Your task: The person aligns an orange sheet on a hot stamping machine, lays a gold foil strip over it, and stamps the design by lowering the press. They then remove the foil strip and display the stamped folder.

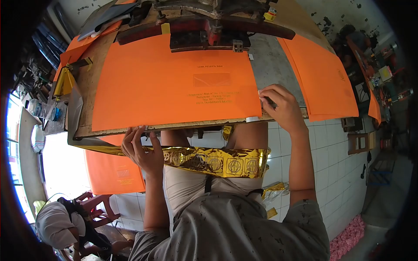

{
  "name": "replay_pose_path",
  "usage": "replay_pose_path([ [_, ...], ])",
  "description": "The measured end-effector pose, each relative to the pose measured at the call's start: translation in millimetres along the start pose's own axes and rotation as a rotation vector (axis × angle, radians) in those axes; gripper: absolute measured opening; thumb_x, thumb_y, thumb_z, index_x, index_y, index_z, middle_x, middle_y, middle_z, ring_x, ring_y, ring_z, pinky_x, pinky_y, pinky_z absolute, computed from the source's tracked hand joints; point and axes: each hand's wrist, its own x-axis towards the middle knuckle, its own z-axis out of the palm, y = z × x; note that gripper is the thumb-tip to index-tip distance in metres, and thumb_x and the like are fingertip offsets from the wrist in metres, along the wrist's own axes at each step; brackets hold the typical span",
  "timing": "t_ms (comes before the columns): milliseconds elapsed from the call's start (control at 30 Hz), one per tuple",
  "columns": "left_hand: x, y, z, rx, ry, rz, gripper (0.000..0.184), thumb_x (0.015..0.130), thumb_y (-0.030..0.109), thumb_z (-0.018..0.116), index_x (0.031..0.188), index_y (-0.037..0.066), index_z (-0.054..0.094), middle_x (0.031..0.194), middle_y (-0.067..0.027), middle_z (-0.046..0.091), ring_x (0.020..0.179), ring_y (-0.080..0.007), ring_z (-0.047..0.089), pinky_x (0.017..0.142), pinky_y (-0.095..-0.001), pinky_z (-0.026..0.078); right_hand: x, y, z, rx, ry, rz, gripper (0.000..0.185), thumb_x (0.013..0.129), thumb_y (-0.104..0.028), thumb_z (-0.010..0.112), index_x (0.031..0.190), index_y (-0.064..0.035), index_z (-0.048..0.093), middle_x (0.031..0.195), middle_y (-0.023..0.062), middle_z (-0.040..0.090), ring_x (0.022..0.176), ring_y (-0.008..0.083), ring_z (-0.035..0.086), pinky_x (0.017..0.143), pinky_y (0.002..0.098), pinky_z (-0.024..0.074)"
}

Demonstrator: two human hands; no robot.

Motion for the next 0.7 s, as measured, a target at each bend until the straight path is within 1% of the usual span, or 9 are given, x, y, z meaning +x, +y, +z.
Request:
replay_pose_path([
  [67,-1,-3,1,-0.001,0.000,-0.007,0.026,0.089,0.013,0.074,0.114,0.009,0.071,0.113,-0.0075,0.063,0.120,-0.0319,0.059,0.105,-0.0471,0.040,-2,2,2,0.006,-0.007,0.014,0.015,0.089,-0.004,0.073,0.103,-0.0025,0.068,0.105,0.0067,0.069,0.093,0.0280,0.068,0.081,0.0397,0.0568],
  [167,-1,-3,1,0.000,0.003,-0.003,0.027,0.089,0.013,0.074,0.115,0.008,0.071,0.113,-0.0079,0.063,0.120,-0.0320,0.059,0.105,-0.0467,0.040,4,-4,-1,0.029,-0.011,0.025,0.017,0.089,-0.002,0.072,0.106,-0.0024,0.068,0.105,0.0066,0.069,0.092,0.0287,0.068,0.079,0.0396,0.0571],
  [267,-1,-5,0,-0.013,0.007,-0.006,0.025,0.089,0.012,0.074,0.113,0.008,0.072,0.111,-0.0076,0.064,0.118,-0.0314,0.060,0.104,-0.0464,0.040,6,-9,-4,0.111,-0.025,0.077,0.019,0.089,-0.002,0.071,0.108,-0.0023,0.067,0.108,0.0072,0.069,0.091,0.0291,0.068,0.080,0.0393,0.0571],
  [367,4,-4,-3,0.009,-0.014,-0.007,0.020,0.089,0.011,0.074,0.109,0.008,0.073,0.108,-0.0071,0.065,0.117,-0.0303,0.060,0.104,-0.0462,0.041,8,-6,-6,0.161,-0.066,0.151,0.019,0.089,-0.002,0.071,0.107,-0.0015,0.067,0.108,0.0090,0.070,0.093,0.0294,0.068,0.083,0.0397,0.0565],
  [467,6,-9,-3,0.019,-0.013,-0.028,0.017,0.089,0.011,0.073,0.106,0.009,0.075,0.106,-0.0065,0.066,0.114,-0.0293,0.061,0.103,-0.0458,0.041,16,-6,-14,0.075,-0.123,0.106,0.018,0.089,-0.005,0.072,0.106,-0.0010,0.068,0.104,0.0103,0.072,0.094,0.0296,0.069,0.085,0.0419,0.0555],
  [567,8,-8,-2,0.030,-0.005,0.001,0.017,0.091,0.008,0.074,0.108,0.007,0.071,0.105,-0.0078,0.066,0.110,-0.0290,0.061,0.101,-0.0448,0.042,24,-1,-21,-0.038,-0.175,-0.044,0.019,0.089,-0.008,0.073,0.106,0.0000,0.069,0.100,0.0107,0.072,0.094,0.0286,0.069,0.085,0.0433,0.0547],
  [667,3,-12,5,-0.019,0.059,0.028,0.018,0.091,0.006,0.073,0.109,0.006,0.071,0.106,-0.0088,0.065,0.111,-0.0301,0.060,0.101,-0.0457,0.043,43,10,-32,0.171,-0.335,0.088,0.019,0.091,-0.011,0.072,0.108,-0.0005,0.070,0.103,0.0113,0.072,0.093,0.0277,0.068,0.085,0.0430,0.0541],
  [700,2,-13,7,-0.036,0.066,0.028,0.019,0.090,0.005,0.072,0.109,0.006,0.071,0.107,-0.0093,0.065,0.112,-0.0306,0.059,0.101,-0.0462,0.043,53,17,-26,0.142,-0.239,0.095,0.019,0.092,-0.011,0.071,0.108,-0.0008,0.071,0.105,0.0117,0.071,0.092,0.0275,0.068,0.085,0.0424,0.0542],
])
